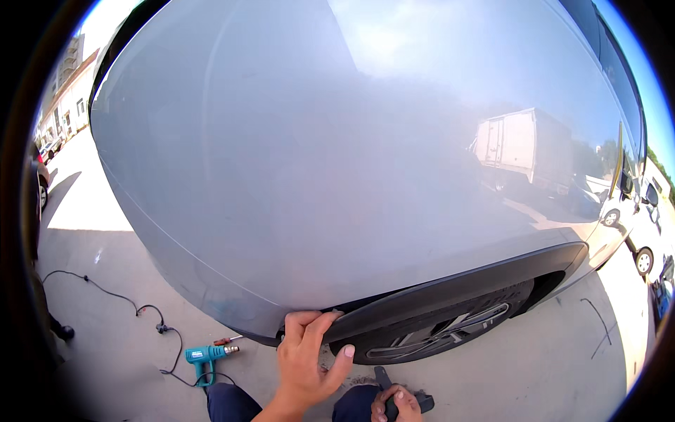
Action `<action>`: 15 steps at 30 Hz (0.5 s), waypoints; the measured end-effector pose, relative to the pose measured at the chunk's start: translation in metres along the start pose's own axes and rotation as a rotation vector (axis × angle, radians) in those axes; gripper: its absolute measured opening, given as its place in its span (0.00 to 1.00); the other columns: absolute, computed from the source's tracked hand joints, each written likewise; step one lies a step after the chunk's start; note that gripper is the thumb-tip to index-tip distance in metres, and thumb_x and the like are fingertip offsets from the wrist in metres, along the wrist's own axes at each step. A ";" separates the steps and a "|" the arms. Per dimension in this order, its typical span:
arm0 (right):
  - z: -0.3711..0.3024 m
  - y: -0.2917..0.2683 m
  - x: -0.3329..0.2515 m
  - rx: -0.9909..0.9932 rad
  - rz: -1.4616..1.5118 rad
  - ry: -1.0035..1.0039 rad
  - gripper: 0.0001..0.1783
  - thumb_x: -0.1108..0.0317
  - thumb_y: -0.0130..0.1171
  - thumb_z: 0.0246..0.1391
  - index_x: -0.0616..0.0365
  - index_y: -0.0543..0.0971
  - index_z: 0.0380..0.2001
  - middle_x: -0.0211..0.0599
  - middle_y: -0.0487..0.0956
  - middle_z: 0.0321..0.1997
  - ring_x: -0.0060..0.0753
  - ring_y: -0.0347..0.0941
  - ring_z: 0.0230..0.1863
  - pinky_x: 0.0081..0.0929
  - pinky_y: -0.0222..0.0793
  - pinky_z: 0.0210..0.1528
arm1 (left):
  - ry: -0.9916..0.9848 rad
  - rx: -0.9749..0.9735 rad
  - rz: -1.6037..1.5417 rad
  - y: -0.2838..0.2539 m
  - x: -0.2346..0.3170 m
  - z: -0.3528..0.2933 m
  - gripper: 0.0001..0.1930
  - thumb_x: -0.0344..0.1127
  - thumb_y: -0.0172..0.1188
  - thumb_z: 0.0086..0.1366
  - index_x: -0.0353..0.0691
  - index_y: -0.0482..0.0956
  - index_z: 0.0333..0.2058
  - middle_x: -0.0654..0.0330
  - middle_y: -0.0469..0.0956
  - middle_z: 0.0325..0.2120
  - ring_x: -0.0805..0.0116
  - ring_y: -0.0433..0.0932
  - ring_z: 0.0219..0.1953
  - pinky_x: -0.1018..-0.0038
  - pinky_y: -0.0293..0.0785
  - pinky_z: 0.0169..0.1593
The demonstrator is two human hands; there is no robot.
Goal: The person removes a plastic trim piece from the front wheel arch of a car. They use a screwdriver to pry the trim loose and then pull it away from the vehicle.
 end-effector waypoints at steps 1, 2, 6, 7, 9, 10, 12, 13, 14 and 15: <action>-0.012 -0.003 0.013 0.033 -0.001 0.044 0.22 0.40 0.56 0.62 0.48 0.71 0.36 0.31 0.67 0.24 0.29 0.60 0.19 0.24 0.56 0.18 | 0.006 0.019 -0.035 0.002 -0.008 -0.001 0.23 0.35 0.69 0.51 0.38 0.80 0.48 0.53 0.73 0.38 0.59 0.76 0.35 0.68 0.74 0.37; -0.024 -0.002 0.028 0.068 0.004 0.083 0.20 0.41 0.53 0.64 0.45 0.71 0.36 0.30 0.65 0.25 0.29 0.59 0.20 0.24 0.56 0.20 | 0.015 0.037 -0.070 0.002 -0.015 -0.003 0.23 0.35 0.69 0.51 0.39 0.81 0.47 0.55 0.73 0.37 0.59 0.75 0.34 0.68 0.73 0.35; -0.055 0.036 0.046 0.262 -0.056 0.022 0.20 0.41 0.53 0.64 0.44 0.70 0.34 0.30 0.63 0.25 0.29 0.59 0.23 0.29 0.57 0.26 | 0.044 0.049 -0.173 -0.002 -0.028 -0.003 0.21 0.36 0.69 0.51 0.42 0.82 0.46 0.61 0.74 0.36 0.63 0.74 0.32 0.70 0.70 0.35; -0.060 0.049 0.036 0.272 -0.112 -0.028 0.20 0.40 0.54 0.64 0.45 0.70 0.34 0.30 0.63 0.25 0.29 0.59 0.22 0.28 0.57 0.26 | 0.060 0.066 -0.223 -0.005 -0.031 -0.004 0.20 0.37 0.66 0.56 0.42 0.81 0.49 0.62 0.75 0.36 0.65 0.75 0.32 0.70 0.70 0.38; -0.067 0.083 -0.003 0.249 -0.237 -0.229 0.23 0.39 0.55 0.62 0.47 0.69 0.34 0.29 0.62 0.24 0.26 0.59 0.20 0.26 0.57 0.22 | 0.088 0.042 -0.294 -0.003 -0.036 -0.007 0.21 0.37 0.65 0.57 0.41 0.81 0.50 0.62 0.74 0.36 0.66 0.76 0.33 0.70 0.71 0.39; -0.071 0.115 -0.041 0.184 -0.292 -0.422 0.25 0.37 0.55 0.61 0.49 0.68 0.35 0.29 0.63 0.23 0.24 0.58 0.18 0.24 0.57 0.20 | 0.102 0.021 -0.326 -0.001 -0.036 -0.007 0.21 0.37 0.65 0.57 0.40 0.80 0.50 0.62 0.74 0.37 0.66 0.76 0.33 0.70 0.71 0.40; -0.088 0.193 -0.108 0.063 -0.400 -0.776 0.26 0.41 0.57 0.63 0.53 0.65 0.37 0.31 0.63 0.25 0.25 0.59 0.18 0.25 0.59 0.17 | 0.097 -0.019 -0.346 -0.002 -0.040 -0.008 0.22 0.37 0.65 0.57 0.39 0.80 0.50 0.62 0.74 0.37 0.66 0.77 0.35 0.69 0.71 0.41; -0.094 0.231 -0.128 -0.073 -0.364 -0.928 0.23 0.47 0.57 0.63 0.55 0.64 0.37 0.35 0.64 0.27 0.27 0.61 0.19 0.25 0.61 0.17 | 0.094 -0.032 -0.324 -0.003 -0.045 -0.007 0.21 0.37 0.65 0.56 0.40 0.80 0.50 0.62 0.74 0.37 0.66 0.77 0.35 0.69 0.72 0.41; -0.095 0.271 -0.142 -0.204 -0.472 -1.049 0.21 0.51 0.56 0.62 0.56 0.64 0.39 0.36 0.64 0.29 0.29 0.63 0.22 0.25 0.62 0.19 | 0.088 -0.046 -0.297 -0.003 -0.051 -0.005 0.21 0.37 0.65 0.56 0.41 0.81 0.50 0.62 0.74 0.38 0.66 0.77 0.36 0.69 0.72 0.41; -0.099 0.308 -0.151 -0.280 -0.602 -1.194 0.20 0.52 0.57 0.61 0.57 0.65 0.40 0.36 0.64 0.29 0.30 0.63 0.23 0.26 0.62 0.20 | 0.089 -0.036 -0.315 -0.004 -0.055 0.000 0.21 0.37 0.65 0.56 0.40 0.80 0.50 0.62 0.74 0.37 0.66 0.77 0.36 0.69 0.72 0.41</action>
Point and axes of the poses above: each hand's wrist, its own z-axis towards the middle knuckle, its own y-axis out of the palm, x = y × z, the point moved 6 cm from there along z, towards the middle knuckle
